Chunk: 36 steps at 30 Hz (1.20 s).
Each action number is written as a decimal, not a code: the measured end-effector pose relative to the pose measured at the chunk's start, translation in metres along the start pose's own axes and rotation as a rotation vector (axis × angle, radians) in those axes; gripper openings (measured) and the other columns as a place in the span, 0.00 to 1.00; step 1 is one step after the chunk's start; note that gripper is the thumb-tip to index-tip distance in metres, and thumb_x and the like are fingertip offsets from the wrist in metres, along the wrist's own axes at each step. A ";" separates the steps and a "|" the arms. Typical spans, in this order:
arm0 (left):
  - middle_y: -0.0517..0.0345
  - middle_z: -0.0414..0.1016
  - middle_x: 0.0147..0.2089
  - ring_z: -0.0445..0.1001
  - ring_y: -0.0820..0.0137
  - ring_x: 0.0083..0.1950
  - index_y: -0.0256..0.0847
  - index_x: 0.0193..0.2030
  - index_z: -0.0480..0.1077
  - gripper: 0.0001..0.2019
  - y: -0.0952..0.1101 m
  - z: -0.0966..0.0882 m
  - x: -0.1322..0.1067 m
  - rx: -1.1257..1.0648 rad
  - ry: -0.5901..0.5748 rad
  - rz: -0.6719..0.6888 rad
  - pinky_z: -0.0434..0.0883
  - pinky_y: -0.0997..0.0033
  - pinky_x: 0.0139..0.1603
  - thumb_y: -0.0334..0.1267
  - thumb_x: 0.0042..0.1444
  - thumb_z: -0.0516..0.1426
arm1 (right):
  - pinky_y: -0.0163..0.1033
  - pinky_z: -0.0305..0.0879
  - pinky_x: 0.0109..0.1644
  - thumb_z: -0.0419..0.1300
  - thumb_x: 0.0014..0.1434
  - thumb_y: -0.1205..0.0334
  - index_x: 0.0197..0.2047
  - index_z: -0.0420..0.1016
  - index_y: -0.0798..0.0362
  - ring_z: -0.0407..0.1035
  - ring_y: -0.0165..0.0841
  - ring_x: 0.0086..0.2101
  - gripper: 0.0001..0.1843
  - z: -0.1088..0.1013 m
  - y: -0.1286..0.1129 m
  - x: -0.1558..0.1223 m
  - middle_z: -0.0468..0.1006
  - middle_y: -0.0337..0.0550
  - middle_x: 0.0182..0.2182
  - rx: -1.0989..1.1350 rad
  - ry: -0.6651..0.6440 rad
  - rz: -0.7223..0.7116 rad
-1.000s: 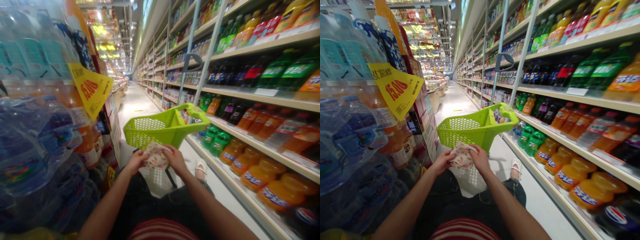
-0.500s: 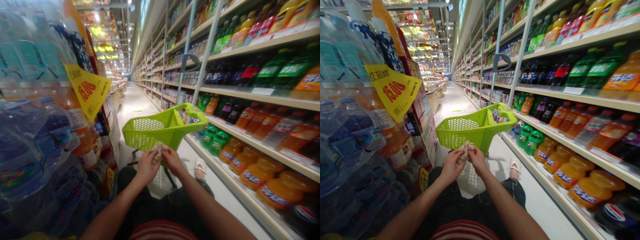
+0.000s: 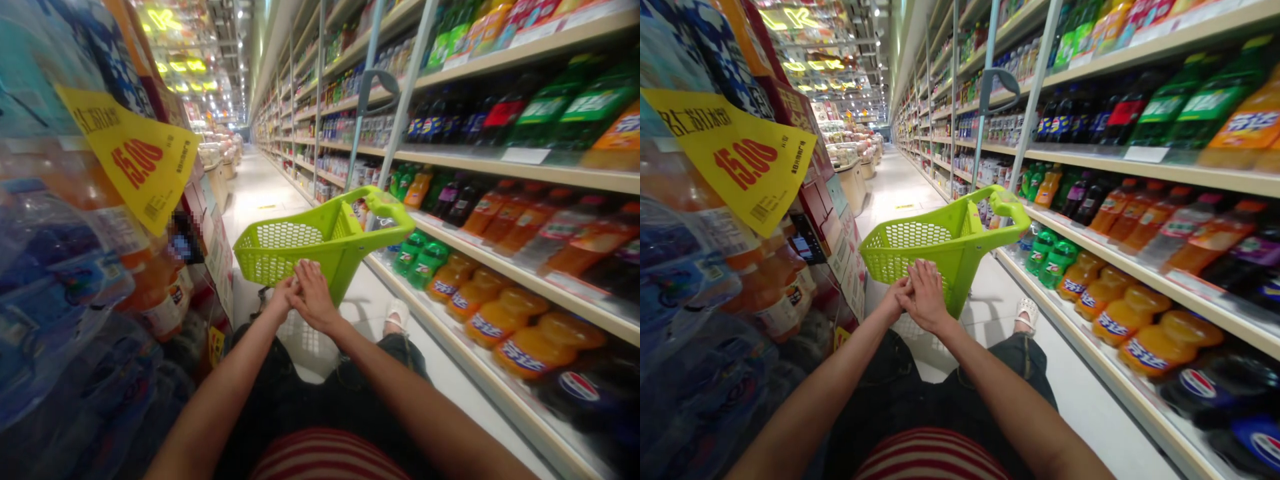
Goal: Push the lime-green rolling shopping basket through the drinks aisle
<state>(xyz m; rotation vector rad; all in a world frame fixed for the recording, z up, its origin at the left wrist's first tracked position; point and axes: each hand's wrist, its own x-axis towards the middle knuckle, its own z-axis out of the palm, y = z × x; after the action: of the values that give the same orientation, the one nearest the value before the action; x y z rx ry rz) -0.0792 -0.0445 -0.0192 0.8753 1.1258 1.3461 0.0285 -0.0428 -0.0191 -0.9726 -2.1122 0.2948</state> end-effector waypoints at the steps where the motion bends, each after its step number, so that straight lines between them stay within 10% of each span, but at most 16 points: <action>1: 0.56 0.77 0.35 0.73 0.70 0.37 0.37 0.36 0.73 0.13 0.000 0.000 0.000 -0.058 -0.066 -0.009 0.67 0.74 0.37 0.39 0.42 0.62 | 0.56 0.42 0.63 0.52 0.56 0.49 0.63 0.53 0.58 0.40 0.46 0.63 0.35 0.004 0.004 0.001 0.50 0.55 0.63 -0.007 -0.036 -0.003; 12: 0.62 0.71 0.28 0.68 0.75 0.29 0.40 0.31 0.70 0.05 0.014 0.001 0.018 -0.229 -0.170 -0.208 0.65 0.74 0.32 0.37 0.49 0.54 | 0.58 0.46 0.62 0.48 0.58 0.66 0.60 0.59 0.52 0.41 0.41 0.63 0.26 0.003 0.043 0.026 0.57 0.50 0.61 -0.134 0.012 -0.196; 17: 0.52 0.72 0.50 0.67 0.65 0.52 0.41 0.45 0.70 0.15 0.025 0.015 0.047 0.238 -0.063 0.106 0.63 0.63 0.53 0.34 0.51 0.52 | 0.54 0.40 0.65 0.41 0.61 0.69 0.60 0.59 0.53 0.37 0.36 0.64 0.25 -0.038 0.089 0.051 0.56 0.47 0.62 -0.232 0.192 -0.137; 22: 0.47 0.50 0.67 0.44 0.60 0.68 0.36 0.60 0.58 0.28 0.028 0.010 0.080 1.042 0.189 0.439 0.42 0.54 0.66 0.30 0.49 0.53 | 0.60 0.38 0.63 0.44 0.60 0.71 0.59 0.60 0.55 0.38 0.40 0.64 0.24 -0.057 0.117 0.064 0.57 0.51 0.61 -0.513 0.160 -0.079; 29: 0.50 0.40 0.70 0.38 0.58 0.69 0.38 0.66 0.42 0.37 0.014 0.013 0.091 1.627 0.079 0.308 0.45 0.43 0.64 0.36 0.49 0.52 | 0.55 0.47 0.61 0.47 0.59 0.72 0.55 0.66 0.57 0.50 0.43 0.60 0.21 -0.025 0.104 0.074 0.63 0.52 0.58 -0.696 0.028 -0.232; 36: 0.51 0.38 0.70 0.37 0.58 0.69 0.39 0.66 0.42 0.40 0.013 0.027 0.086 1.600 0.040 0.254 0.45 0.41 0.63 0.41 0.47 0.53 | 0.61 0.41 0.60 0.47 0.58 0.73 0.58 0.62 0.56 0.46 0.46 0.61 0.24 -0.073 0.121 0.057 0.60 0.51 0.60 -0.755 0.124 -0.160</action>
<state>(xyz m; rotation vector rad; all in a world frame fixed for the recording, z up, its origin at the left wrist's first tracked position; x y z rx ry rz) -0.0662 0.0448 -0.0083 2.1311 2.1514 0.3725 0.1252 0.0735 0.0027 -1.1776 -2.1924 -0.6765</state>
